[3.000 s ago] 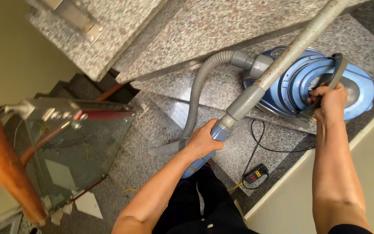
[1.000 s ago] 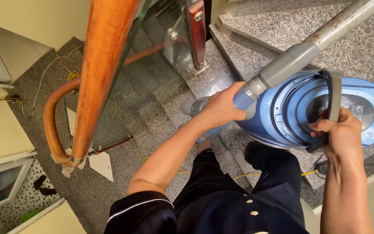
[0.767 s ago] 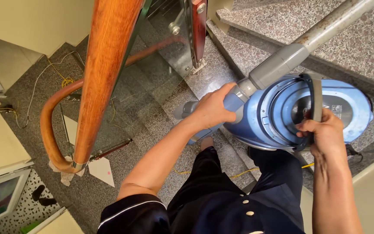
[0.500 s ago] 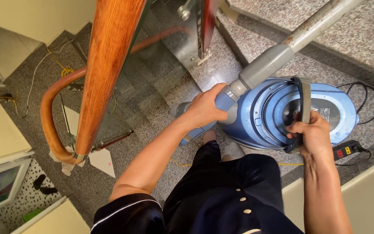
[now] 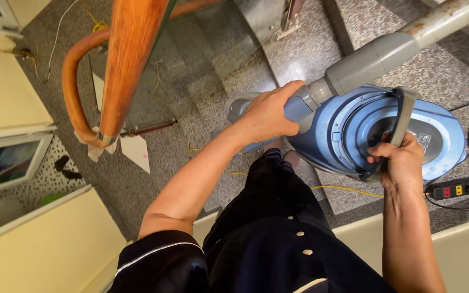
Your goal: Vacuuming a set of stairs using a canister vacuum cleaner.
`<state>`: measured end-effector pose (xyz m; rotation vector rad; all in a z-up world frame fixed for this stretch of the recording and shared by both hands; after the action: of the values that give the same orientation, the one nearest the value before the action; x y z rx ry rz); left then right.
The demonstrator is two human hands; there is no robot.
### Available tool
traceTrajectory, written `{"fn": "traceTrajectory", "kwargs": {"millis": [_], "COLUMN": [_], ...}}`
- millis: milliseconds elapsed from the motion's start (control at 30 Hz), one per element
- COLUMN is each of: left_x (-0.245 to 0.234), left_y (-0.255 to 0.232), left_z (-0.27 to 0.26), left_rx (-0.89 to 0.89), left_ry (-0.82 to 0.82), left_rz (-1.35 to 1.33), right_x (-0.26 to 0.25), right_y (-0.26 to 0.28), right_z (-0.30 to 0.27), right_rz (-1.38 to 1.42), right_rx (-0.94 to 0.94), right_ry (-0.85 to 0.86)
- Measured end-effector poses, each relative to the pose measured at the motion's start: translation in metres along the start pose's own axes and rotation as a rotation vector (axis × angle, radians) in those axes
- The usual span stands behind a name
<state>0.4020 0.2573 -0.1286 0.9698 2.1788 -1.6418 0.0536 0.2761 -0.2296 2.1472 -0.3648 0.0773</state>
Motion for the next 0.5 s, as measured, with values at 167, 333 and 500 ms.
{"fn": "traceTrajectory", "kwargs": {"millis": [167, 333, 500], "left_x": [0.013, 0.034, 0.041], "left_y": [0.000, 0.018, 0.026], "left_z": [-0.023, -0.039, -0.044], "left_rx": [-0.008, -0.009, -0.036], "left_ry": [-0.008, -0.022, -0.004], "left_rz": [-0.005, 0.014, -0.001], "right_x": [-0.010, -0.017, -0.015], "right_y": [-0.007, -0.018, -0.026], "right_z": [-0.002, 0.000, 0.001], "right_rz": [0.003, -0.041, -0.084], "right_rx": [0.015, 0.023, 0.024], "right_ry": [0.042, 0.074, 0.073]}}
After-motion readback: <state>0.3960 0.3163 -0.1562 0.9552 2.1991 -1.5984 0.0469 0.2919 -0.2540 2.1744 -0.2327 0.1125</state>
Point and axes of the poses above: each hand's wrist, its own z-axis towards the middle knuckle, its own x-axis out of the palm, y = z × x, the point moved 1 cm from there along z, towards the middle knuckle, and after that the axes turned 11 degrees about z, right-handed, at the moved point
